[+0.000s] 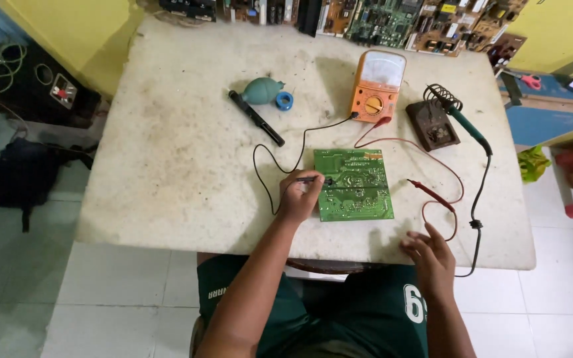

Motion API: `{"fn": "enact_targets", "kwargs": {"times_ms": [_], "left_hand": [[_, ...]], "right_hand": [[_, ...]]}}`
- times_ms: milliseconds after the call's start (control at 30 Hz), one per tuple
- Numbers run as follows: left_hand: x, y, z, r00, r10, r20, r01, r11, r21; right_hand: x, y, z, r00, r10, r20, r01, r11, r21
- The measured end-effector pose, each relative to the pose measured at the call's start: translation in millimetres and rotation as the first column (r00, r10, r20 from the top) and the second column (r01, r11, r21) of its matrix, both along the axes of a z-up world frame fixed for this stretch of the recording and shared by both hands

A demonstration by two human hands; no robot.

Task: Testing a circuit board with multimeter probes and then using a soldering iron to repair components.

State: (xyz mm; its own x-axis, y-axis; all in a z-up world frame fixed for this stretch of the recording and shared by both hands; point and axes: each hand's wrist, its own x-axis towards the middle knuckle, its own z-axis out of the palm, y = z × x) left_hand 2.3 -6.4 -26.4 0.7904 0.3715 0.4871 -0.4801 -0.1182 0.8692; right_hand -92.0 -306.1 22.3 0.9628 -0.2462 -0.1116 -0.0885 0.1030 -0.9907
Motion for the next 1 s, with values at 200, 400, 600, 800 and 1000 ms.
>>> {"fn": "enact_targets", "kwargs": {"times_ms": [200,400,600,800,1000], "left_hand": [[-9.4,7.3,4.8,0.999,0.024,-0.023,-0.024,1.0,-0.015],[-15.3,22.9,11.9,0.977,0.178,0.113,-0.2,0.954,0.222],[-10.6,60.9,30.1,0.92,0.257,0.297,-0.375,0.8,0.468],[-7.4,75.8,40.1,0.927,0.235,0.292,-0.361,0.768,0.529],[-16.8,92.3,42.1,0.979,0.203,-0.022,-0.165,0.85,0.5]], "right_hand": [[70.8,14.2,-17.0,0.995,-0.024,0.095,0.017,0.997,0.081],[97.5,17.3,-31.2,0.963,-0.185,0.197,0.206,0.974,-0.092],[94.2,29.6,-23.5,0.953,-0.171,0.249,0.216,0.962,-0.166],[92.7,21.9,-33.5,0.963,-0.135,0.234,0.188,0.957,-0.222],[90.4,32.3,-16.7,0.968,-0.122,0.219,0.175,0.955,-0.241]]}}
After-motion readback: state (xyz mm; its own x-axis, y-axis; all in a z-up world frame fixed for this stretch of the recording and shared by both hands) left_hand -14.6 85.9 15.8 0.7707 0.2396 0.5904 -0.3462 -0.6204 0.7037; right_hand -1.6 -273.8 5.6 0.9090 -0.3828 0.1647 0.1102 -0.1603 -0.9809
